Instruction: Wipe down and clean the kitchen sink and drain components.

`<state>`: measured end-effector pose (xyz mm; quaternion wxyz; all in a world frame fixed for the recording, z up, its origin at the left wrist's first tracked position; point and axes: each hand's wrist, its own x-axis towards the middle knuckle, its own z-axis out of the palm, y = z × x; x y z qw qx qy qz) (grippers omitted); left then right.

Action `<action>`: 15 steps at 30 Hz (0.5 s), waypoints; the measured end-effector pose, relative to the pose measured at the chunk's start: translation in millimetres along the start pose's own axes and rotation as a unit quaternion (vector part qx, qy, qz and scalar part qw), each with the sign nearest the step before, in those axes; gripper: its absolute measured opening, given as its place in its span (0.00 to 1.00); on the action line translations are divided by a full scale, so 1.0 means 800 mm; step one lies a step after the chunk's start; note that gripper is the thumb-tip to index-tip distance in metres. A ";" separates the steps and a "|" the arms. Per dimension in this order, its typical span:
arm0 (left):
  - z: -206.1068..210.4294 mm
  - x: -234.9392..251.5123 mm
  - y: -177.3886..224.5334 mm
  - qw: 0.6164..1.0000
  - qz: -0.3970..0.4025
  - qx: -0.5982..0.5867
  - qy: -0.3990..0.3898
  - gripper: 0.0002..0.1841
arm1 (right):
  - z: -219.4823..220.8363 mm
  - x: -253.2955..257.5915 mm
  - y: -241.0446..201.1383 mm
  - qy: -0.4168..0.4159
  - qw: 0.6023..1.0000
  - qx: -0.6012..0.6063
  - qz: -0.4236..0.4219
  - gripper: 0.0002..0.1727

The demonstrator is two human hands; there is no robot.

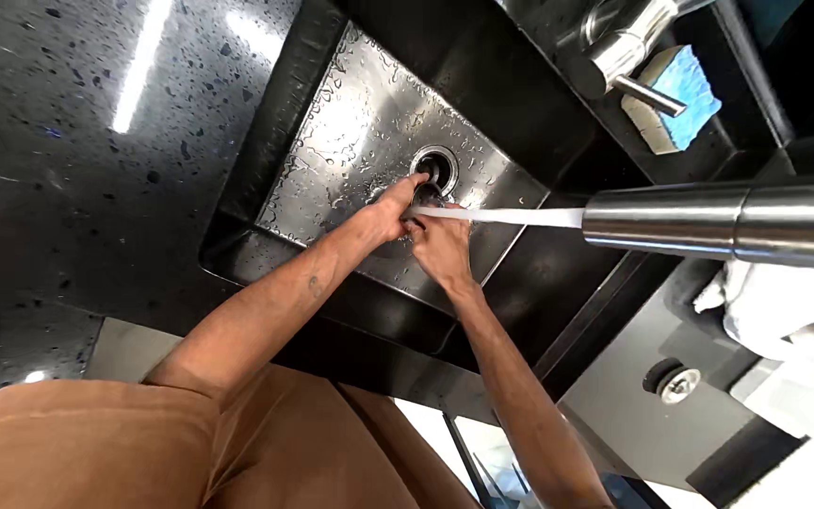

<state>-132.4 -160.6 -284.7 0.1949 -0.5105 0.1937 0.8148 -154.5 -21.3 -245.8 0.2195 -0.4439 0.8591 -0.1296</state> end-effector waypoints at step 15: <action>-0.020 -0.009 -0.014 0.995 0.071 -0.063 0.026 0.21 | -0.020 -0.015 -0.034 -0.030 0.999 0.019 -0.017 0.15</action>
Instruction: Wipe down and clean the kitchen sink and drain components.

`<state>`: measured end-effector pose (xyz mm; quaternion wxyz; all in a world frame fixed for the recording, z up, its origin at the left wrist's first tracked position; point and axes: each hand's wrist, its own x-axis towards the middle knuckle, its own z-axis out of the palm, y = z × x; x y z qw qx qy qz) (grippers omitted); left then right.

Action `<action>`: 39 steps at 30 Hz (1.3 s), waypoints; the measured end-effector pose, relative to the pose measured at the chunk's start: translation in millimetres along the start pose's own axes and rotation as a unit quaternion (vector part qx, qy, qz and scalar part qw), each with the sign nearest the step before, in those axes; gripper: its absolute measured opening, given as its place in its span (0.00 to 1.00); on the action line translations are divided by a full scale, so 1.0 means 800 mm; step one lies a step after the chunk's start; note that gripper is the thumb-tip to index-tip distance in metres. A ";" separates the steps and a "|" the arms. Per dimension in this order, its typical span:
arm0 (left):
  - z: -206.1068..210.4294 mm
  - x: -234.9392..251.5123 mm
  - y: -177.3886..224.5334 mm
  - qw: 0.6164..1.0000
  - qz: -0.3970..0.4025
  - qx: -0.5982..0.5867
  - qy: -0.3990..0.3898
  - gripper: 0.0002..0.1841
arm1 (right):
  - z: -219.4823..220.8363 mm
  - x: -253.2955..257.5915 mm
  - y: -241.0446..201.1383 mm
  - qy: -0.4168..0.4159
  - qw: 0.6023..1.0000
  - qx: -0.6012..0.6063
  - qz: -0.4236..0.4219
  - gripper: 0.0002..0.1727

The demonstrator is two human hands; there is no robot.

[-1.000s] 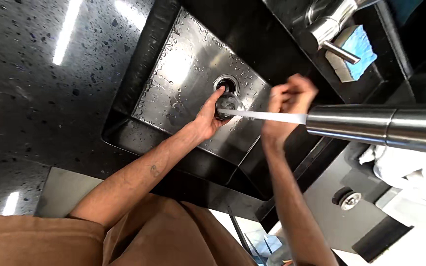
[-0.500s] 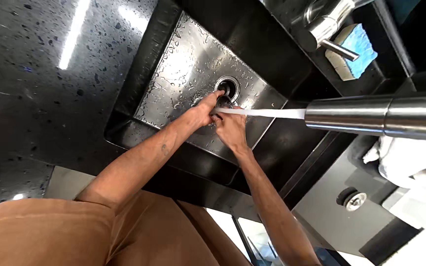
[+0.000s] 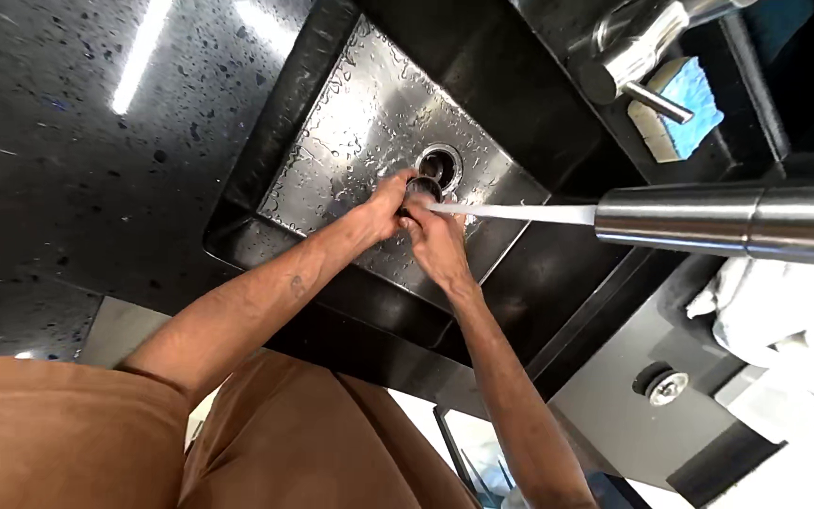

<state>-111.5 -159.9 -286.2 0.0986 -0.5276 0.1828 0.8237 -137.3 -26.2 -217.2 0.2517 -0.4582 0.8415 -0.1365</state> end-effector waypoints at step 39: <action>0.021 -0.032 -0.011 0.992 0.008 -0.062 0.107 0.36 | 0.026 0.037 -0.020 0.133 0.729 0.591 0.321 0.13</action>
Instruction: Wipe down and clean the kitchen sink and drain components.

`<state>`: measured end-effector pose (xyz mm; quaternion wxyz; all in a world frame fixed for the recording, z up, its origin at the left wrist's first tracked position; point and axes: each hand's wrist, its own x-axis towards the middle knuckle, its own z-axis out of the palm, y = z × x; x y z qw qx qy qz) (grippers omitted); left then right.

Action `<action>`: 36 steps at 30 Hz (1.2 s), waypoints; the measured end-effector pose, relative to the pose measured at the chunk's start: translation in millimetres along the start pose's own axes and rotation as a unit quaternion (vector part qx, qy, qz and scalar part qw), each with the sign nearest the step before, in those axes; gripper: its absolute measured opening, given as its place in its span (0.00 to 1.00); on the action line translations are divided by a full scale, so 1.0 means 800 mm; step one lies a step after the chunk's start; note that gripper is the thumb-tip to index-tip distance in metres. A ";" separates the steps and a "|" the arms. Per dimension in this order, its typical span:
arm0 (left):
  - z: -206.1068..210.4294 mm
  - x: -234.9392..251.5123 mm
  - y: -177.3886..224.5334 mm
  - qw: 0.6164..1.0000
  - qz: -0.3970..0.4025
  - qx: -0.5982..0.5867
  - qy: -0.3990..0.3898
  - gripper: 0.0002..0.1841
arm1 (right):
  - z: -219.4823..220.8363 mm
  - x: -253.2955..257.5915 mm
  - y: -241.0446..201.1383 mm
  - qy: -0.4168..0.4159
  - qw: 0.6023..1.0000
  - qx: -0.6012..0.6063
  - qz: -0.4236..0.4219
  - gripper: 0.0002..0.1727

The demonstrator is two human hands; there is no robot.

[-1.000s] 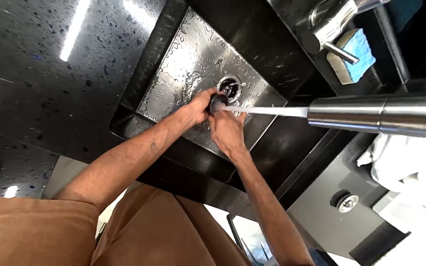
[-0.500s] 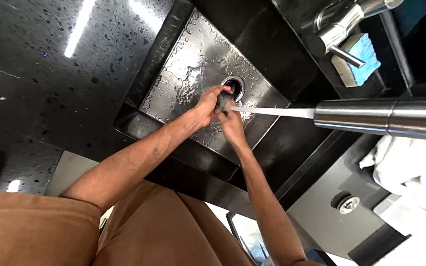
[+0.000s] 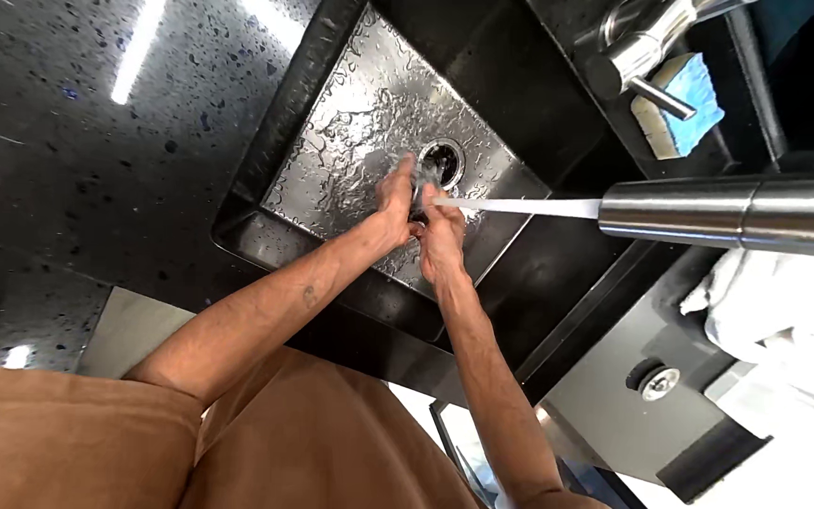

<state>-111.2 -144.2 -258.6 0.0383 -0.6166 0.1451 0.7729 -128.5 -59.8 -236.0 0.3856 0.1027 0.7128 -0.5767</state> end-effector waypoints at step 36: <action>-0.032 0.013 0.019 0.960 -0.084 0.135 -0.232 0.24 | -0.053 -0.053 0.010 -0.136 0.648 -0.662 -0.351 0.28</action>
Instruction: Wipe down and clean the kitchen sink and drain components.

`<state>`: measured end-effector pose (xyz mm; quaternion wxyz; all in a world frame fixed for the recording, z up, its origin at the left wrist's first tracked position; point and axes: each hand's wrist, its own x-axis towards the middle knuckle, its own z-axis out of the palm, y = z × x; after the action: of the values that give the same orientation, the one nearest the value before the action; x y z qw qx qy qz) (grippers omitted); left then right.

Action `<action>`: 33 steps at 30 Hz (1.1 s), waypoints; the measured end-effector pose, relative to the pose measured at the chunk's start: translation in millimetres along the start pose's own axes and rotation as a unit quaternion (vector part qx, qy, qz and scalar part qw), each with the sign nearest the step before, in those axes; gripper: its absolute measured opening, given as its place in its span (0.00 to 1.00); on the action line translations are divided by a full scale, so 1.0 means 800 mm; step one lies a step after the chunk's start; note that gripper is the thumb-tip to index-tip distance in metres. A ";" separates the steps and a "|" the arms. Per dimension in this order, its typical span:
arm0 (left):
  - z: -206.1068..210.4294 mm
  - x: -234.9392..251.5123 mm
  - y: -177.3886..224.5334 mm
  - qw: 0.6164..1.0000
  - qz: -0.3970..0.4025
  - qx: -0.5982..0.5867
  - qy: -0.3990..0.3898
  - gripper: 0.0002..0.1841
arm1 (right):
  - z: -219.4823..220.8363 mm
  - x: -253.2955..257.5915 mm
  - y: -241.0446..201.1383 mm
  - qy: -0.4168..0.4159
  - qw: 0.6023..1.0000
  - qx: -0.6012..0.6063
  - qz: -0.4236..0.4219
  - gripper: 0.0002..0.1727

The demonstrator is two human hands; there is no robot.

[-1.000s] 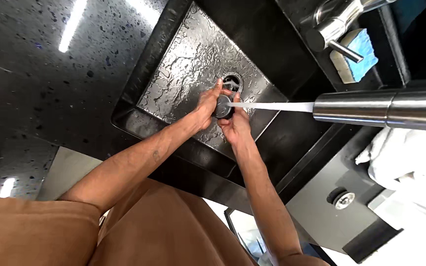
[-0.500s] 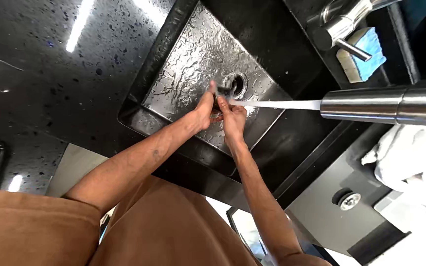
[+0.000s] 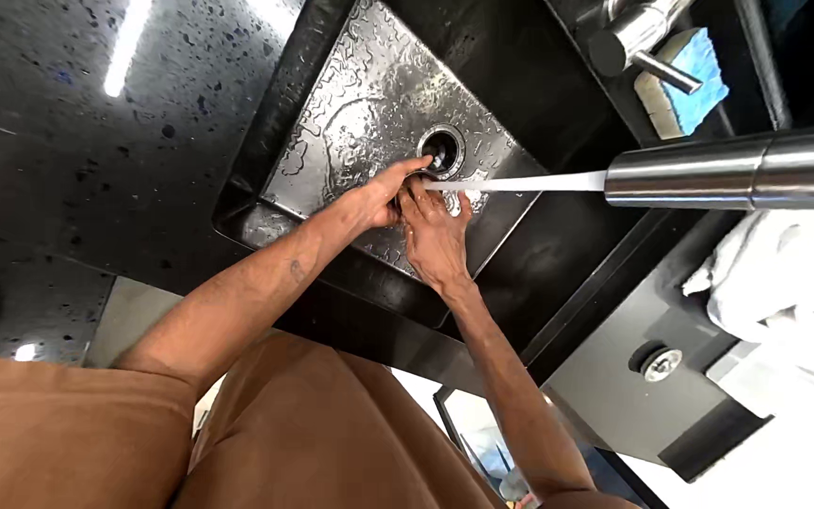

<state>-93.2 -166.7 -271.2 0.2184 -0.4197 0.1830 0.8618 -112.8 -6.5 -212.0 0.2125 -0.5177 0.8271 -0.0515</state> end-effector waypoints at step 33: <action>-0.022 -0.072 -0.032 0.901 0.221 -0.105 0.360 0.47 | -0.024 0.132 0.008 0.023 0.397 0.908 0.132 0.51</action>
<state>-36.8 -167.0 -238.7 -0.1033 -0.6704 0.2456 0.6925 -165.2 -99.2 -228.4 0.5419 0.0973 0.3550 -0.7555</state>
